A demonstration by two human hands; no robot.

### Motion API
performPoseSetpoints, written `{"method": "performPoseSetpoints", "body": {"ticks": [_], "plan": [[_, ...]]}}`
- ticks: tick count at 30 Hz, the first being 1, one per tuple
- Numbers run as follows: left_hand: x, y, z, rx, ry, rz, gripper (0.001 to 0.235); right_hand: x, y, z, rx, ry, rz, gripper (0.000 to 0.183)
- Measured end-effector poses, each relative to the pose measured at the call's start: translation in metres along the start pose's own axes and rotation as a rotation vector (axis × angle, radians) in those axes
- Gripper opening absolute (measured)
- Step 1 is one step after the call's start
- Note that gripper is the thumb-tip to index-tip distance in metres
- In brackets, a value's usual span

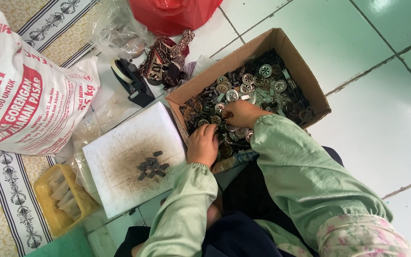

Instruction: Packaging small metal components from a bulk container into individual plastic bags while sitting on the floor.

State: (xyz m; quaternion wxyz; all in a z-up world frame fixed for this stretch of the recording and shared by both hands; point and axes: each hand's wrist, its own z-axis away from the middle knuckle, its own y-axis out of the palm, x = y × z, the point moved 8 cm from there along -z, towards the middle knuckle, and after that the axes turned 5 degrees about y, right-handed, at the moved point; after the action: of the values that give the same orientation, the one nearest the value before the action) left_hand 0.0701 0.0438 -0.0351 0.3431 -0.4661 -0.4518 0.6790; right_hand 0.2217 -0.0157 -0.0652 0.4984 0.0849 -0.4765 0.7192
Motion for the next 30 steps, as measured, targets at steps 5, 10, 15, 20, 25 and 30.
{"method": "performPoseSetpoints", "body": {"ticks": [5,10,15,20,25,30], "plan": [[0.015,0.015,0.005,-0.065,0.029,0.028,0.02,0.034,0.033,0.008,0.071,-0.008,-0.104,0.048],[0.024,0.028,0.002,-0.079,0.048,0.017,0.013,0.05,0.007,0.039,0.101,-0.054,-0.188,0.046],[0.008,0.011,0.004,-0.072,0.086,-0.039,0.018,-0.019,-0.055,0.049,-0.128,0.162,-0.091,0.031],[0.011,0.016,0.004,-0.074,0.071,-0.045,0.021,-0.101,-0.081,0.067,-0.245,0.34,0.035,0.038],[0.008,0.012,0.005,-0.053,0.057,-0.053,0.023,-0.097,-0.073,0.065,-0.199,0.375,0.121,0.04],[0.005,0.006,0.005,-0.028,0.033,-0.035,0.023,-0.067,-0.071,0.075,-0.103,0.376,0.219,0.042]]}}
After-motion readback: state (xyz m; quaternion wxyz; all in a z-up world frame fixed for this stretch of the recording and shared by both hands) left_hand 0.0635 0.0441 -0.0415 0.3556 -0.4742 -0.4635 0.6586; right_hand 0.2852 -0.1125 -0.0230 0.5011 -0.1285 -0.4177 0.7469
